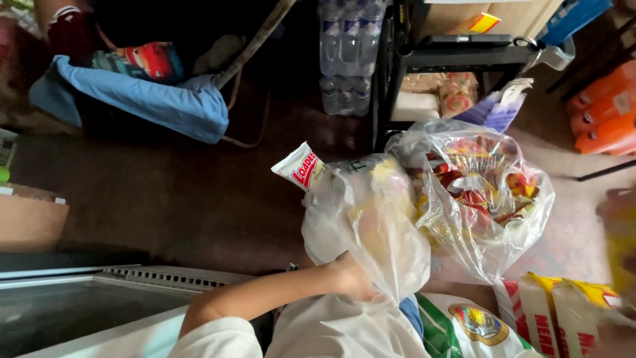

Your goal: The person is packing small snack bags into a larger plastic bag, stapling each small bag before placement.

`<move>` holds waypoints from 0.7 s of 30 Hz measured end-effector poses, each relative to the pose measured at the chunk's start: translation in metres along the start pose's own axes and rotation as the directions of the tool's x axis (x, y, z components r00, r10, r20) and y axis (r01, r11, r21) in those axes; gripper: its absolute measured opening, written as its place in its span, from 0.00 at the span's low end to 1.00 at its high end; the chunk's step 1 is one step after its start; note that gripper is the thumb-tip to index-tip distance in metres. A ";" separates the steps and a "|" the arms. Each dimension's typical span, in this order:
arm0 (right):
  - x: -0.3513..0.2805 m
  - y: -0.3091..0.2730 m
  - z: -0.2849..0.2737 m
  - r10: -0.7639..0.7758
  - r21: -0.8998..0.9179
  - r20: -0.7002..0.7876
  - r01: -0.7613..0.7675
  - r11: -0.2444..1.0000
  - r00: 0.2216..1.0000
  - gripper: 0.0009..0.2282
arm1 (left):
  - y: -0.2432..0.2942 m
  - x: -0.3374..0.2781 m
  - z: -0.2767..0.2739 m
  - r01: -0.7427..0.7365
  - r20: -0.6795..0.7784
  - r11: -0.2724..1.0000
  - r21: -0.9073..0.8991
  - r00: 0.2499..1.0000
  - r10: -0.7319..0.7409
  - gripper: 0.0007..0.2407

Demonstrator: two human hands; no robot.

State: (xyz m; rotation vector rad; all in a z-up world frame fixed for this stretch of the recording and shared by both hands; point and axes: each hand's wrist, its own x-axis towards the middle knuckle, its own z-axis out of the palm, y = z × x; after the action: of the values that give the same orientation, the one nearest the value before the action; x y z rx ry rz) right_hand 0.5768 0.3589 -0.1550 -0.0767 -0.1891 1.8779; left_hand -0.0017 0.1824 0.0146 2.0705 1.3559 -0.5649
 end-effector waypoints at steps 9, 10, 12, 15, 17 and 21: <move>0.135 0.455 0.160 0.210 0.018 -0.337 -0.217 0.976 0.918 0.13 | -0.003 0.054 0.016 -0.002 0.080 0.999 0.044 0.997 -0.002 0.39; 0.130 0.472 0.168 0.213 0.019 -0.332 -0.219 0.976 0.919 0.13 | -0.002 0.050 0.015 0.003 0.078 0.999 0.046 0.997 -0.006 0.39; 0.122 0.506 0.184 0.427 0.105 -0.357 -0.418 0.902 0.831 0.20 | -0.003 0.042 0.012 -0.002 0.250 0.995 0.103 0.968 -0.024 0.37; 0.109 0.514 0.149 0.416 0.008 -0.384 -0.448 0.894 0.824 0.18 | -0.018 0.051 0.054 -0.031 -0.017 0.996 0.078 0.999 0.032 0.29; 0.102 0.513 0.105 0.438 0.026 -0.385 -0.464 0.885 0.812 0.20 | -0.018 0.045 0.058 -0.054 -0.083 0.997 0.057 0.995 0.059 0.27; 0.097 0.502 0.066 0.440 -0.018 -0.377 -0.482 0.876 0.815 0.27 | -0.069 0.014 0.040 -0.326 -0.166 0.883 -0.338 0.944 0.285 0.25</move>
State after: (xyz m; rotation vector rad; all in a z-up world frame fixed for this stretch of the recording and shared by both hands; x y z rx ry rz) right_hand 0.0654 0.2947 -0.1707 -0.5936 -0.0169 2.2968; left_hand -0.0607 0.1854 -0.0410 1.9713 1.0624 -0.0538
